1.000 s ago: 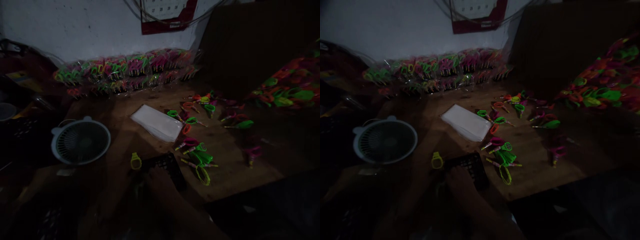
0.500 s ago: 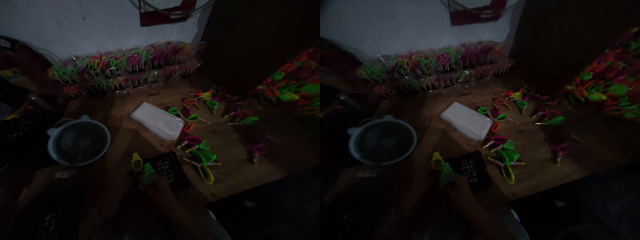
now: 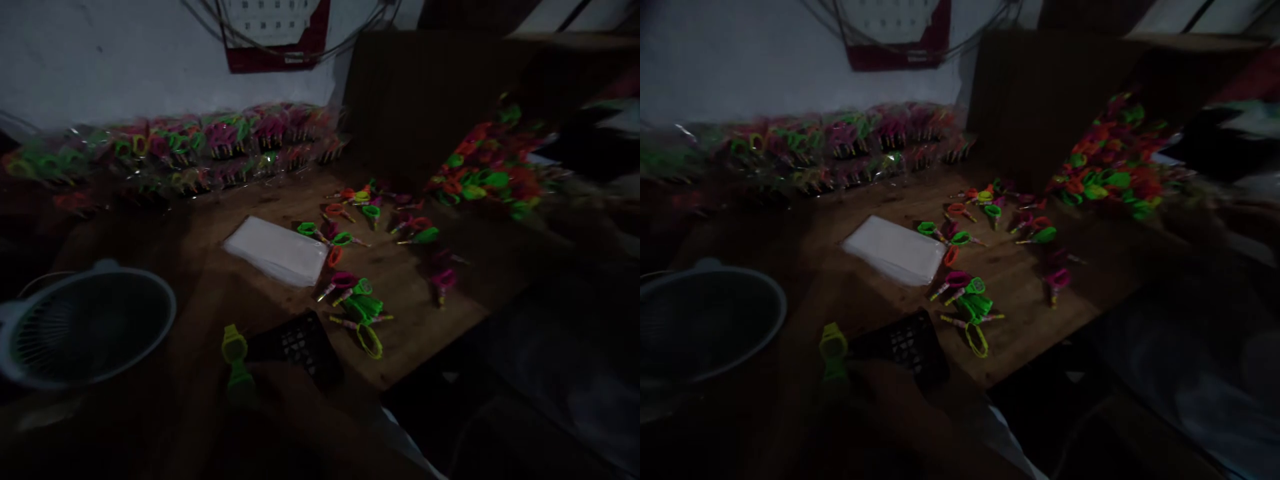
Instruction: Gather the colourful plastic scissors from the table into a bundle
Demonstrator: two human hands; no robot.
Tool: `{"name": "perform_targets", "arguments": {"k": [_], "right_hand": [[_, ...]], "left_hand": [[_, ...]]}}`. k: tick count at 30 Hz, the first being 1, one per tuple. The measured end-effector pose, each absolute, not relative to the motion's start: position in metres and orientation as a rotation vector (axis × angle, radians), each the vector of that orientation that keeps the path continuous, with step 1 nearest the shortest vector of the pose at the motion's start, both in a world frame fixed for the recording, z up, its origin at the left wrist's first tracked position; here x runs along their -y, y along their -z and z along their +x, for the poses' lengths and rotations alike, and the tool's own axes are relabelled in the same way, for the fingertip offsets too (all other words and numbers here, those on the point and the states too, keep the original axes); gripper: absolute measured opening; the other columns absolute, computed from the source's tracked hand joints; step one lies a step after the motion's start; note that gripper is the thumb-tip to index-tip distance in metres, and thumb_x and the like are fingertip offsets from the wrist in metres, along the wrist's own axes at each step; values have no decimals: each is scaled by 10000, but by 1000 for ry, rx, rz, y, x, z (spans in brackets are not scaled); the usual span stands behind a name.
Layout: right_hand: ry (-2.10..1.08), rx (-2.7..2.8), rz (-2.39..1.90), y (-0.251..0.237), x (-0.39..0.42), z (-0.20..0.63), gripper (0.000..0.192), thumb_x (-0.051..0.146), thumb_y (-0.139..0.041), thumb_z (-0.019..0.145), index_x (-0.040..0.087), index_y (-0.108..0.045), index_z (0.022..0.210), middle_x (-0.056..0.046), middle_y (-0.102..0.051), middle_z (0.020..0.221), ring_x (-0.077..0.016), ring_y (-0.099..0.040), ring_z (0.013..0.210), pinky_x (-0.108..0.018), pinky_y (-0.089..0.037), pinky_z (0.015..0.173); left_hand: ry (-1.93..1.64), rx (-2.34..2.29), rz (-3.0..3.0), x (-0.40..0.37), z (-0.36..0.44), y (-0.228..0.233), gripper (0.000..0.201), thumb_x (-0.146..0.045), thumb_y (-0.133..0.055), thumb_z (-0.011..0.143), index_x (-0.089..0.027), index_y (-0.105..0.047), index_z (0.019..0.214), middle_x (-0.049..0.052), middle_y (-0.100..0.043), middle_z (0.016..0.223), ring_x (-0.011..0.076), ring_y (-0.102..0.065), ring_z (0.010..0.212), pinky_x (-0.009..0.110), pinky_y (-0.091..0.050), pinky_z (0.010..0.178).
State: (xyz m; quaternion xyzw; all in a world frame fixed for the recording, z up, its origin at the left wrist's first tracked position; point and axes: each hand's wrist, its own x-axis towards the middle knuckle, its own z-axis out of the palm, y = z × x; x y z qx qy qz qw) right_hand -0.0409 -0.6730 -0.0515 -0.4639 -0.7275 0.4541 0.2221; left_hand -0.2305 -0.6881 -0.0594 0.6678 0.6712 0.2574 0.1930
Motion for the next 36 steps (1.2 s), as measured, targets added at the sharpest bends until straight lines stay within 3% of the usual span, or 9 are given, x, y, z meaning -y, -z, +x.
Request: {"name": "perform_targets", "arguments": {"k": [2,4,7,10,16,20,26,30,36], "right_hand": [[-1074,1900,-1508,41,663,-16,443,312,-612,888,250,-569,1325,-77,-683,1222,-215,-661,1064,-311,-509,922],[-822,1841,-1990,32,649,8,405,307,-511,947,230,-544,1343,-115,-723,1100,-256,-700,970,-380,-542,850],[-587,1886,-2490,21,633,30,342,319,-427,984,195,-607,1247,-137,-745,880,-311,-728,816,-406,-555,693],[-583,1951,-2559,15,634,41,303,339,-426,986,183,-675,1059,-147,-741,884,-316,-729,832,-360,-534,638],[-545,1639,-2171,29,652,79,189,330,-512,908,189,-585,1011,-106,-726,825,-227,-685,637,-291,-471,548],[-1012,1362,-1491,40,654,62,446,491,-645,798,204,-506,1109,-79,-733,864,-208,-681,685,-300,-545,597],[-1529,1486,-1180,52,663,-15,196,359,-645,826,183,-703,891,-57,-743,908,-229,-688,861,-318,-550,757],[-1398,1496,-1167,72,669,-30,143,258,-612,821,185,-722,877,-47,-745,926,-220,-681,860,-311,-526,778],[-1293,1560,-1269,67,668,-14,138,311,-683,792,192,-735,837,-26,-744,827,-206,-675,773,-285,-519,720]], "left_hand": [[-753,-1882,1857,703,-227,53,350,-393,-560,925,-180,-569,1202,98,-578,1238,219,-589,1070,439,-521,915],[-763,-1867,1841,717,-223,48,347,-394,-560,925,-180,-571,1198,97,-580,1233,217,-590,1066,437,-523,912],[-765,-1839,1827,727,-214,46,345,-401,-564,922,-178,-577,1184,95,-591,1208,210,-598,1043,429,-531,894],[-785,-1836,1819,718,-204,49,334,-407,-561,923,-176,-587,1163,91,-603,1186,204,-605,1024,417,-535,884],[-781,-1854,1809,680,-199,59,328,-394,-557,928,-173,-582,1169,93,-599,1190,197,-605,1015,412,-537,878],[-760,-1786,1823,659,-197,64,322,-392,-555,929,-174,-585,1164,91,-600,1186,195,-606,1007,407,-539,873],[-742,-1690,1848,652,-197,62,344,-402,-569,920,-151,-585,1155,85,-614,1149,199,-616,990,410,-543,857],[-722,-1701,1834,654,-198,63,293,-412,-540,935,-190,-613,1110,82,-619,1159,186,-610,991,387,-538,869],[-666,-1742,1803,652,-196,65,340,-390,-568,922,-162,-576,1173,90,-601,1173,198,-609,1000,410,-543,860]]}}
